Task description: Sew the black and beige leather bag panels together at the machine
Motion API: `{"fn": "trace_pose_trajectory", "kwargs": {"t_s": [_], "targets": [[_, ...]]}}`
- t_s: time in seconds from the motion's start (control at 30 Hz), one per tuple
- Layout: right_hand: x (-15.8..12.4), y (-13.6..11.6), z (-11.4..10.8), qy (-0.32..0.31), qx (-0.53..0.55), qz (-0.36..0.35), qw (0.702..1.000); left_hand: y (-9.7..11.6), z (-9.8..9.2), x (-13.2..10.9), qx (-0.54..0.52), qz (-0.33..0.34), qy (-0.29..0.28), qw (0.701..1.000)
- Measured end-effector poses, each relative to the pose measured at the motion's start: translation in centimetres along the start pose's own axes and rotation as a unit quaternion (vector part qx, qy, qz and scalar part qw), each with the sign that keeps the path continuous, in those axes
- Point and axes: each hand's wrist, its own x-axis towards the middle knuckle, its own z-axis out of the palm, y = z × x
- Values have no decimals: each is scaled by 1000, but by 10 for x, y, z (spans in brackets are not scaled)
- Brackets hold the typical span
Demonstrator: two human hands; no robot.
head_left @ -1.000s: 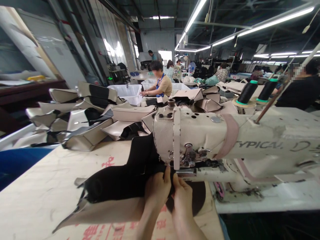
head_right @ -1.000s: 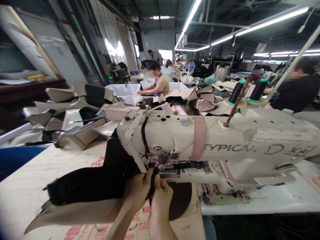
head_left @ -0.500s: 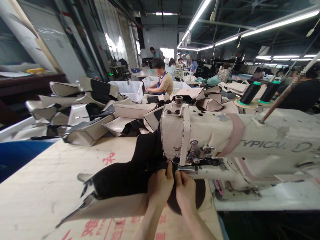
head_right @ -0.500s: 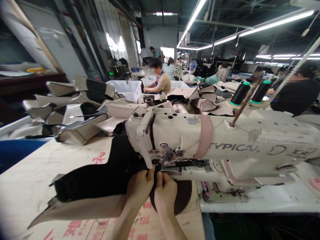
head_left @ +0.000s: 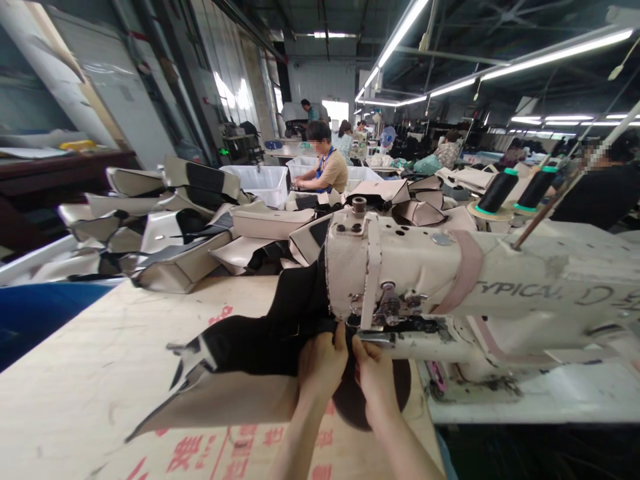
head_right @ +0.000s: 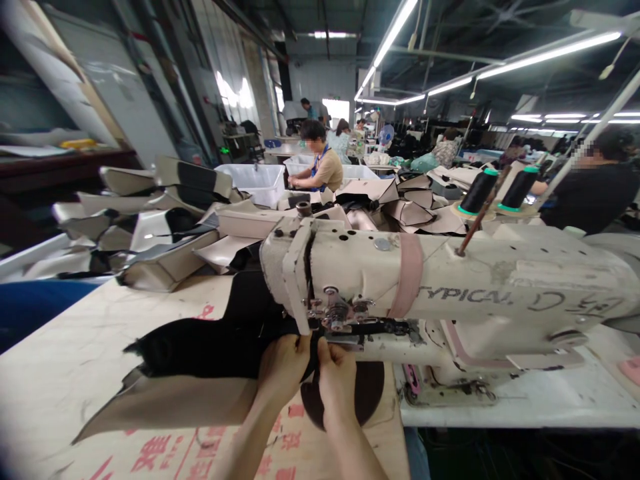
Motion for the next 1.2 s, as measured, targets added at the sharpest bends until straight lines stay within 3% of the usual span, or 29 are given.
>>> {"fn": "trace_pose_trajectory", "kwargs": {"t_s": [0.07, 0.13, 0.2, 0.27, 0.3, 0.33, 0.37, 0.43, 0.5, 0.63, 0.8, 0.9, 1.07, 1.13, 1.2], "targets": [[-1, -14, -19, -29, -58, -34, 997, 1, -2, 0, 3, -8, -3, 1000], [-3, -32, -57, -2, -179, -129, 975, 1, -2, 0, 3, -5, 2, 1000], [-3, -52, -115, 127, -315, -290, 895, 1, -1, 1, 5, -1, 8, 1000], [0, -68, -181, 276, -389, -430, 766, -1, 1, 2, 9, 4, 12, 1000], [2, -73, -213, 328, -428, -458, 707, -1, 1, 3, 10, 5, 14, 1000], [3, -75, -242, 334, -470, -469, 669, -1, 2, 3, 12, 6, 15, 1000], [5, -75, -265, 297, -522, -475, 643, -2, 2, 4, 13, 7, 16, 1000], [7, -68, -295, 233, -584, -482, 610, -1, 2, 4, 15, 9, 15, 1000], [7, -57, -305, 204, -608, -486, 594, -1, 1, 4, 20, 8, 16, 1000], [6, -48, -298, 233, -612, -490, 576, 0, 0, 4, 31, 6, 14, 999], [9, -46, -293, 268, -602, -485, 575, -2, 3, 5, 36, 10, 15, 999], [9, -26, -295, 293, -588, -487, 575, -1, 3, 6, 37, 10, 17, 999], [6, 17, -301, 274, -605, -497, 558, -2, 3, 3, 33, 14, 21, 999], [8, 13, -304, 275, -603, -498, 559, -3, 3, 1, 26, 20, 22, 999], [8, -6, -304, 278, -592, -500, 568, -4, 3, 0, 20, 28, 22, 999]]}}
